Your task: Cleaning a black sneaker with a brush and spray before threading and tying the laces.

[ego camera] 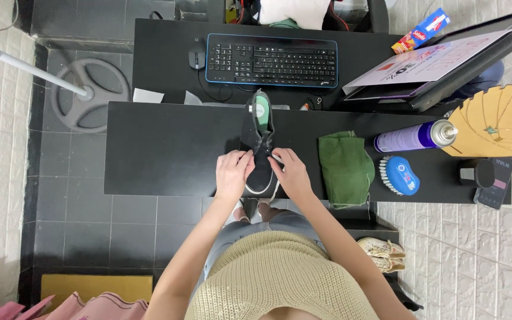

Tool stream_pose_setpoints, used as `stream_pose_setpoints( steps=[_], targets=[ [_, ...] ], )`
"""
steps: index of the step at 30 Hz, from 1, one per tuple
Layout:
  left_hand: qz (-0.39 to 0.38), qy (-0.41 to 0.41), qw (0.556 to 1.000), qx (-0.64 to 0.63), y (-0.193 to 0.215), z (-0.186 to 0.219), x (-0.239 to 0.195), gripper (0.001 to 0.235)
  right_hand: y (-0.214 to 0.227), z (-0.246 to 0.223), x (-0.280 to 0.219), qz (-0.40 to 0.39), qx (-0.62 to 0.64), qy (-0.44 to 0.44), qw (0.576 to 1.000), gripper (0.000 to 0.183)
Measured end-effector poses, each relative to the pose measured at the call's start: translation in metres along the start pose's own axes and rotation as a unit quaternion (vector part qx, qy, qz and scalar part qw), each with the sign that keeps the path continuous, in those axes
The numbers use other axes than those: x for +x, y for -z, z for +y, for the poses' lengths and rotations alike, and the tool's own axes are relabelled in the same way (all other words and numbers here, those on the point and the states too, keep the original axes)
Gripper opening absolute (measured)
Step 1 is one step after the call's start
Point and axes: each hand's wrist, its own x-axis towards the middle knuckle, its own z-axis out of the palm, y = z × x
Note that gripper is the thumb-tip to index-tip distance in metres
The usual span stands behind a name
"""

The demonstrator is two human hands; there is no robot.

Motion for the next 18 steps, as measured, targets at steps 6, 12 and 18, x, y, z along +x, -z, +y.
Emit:
stream_pose_setpoints(
  steps=[6, 12, 18],
  targets=[
    [-0.005, -0.02, 0.999, -0.028, 0.001, -0.01, 0.0, 0.031, 0.002, -0.011, -0.004, 0.021, 0.009, -0.022, 0.999, 0.028],
    [-0.096, -0.02, 0.995, 0.031, -0.018, -0.018, -0.013, 0.029, 0.009, -0.022, 0.001, -0.032, -0.049, 0.015, 0.998, 0.033],
    [-0.104, -0.011, 0.994, 0.007, -0.002, -0.01, 0.0, 0.017, 0.003, -0.015, -0.001, -0.046, -0.108, 0.011, 0.993, 0.028]
  ],
)
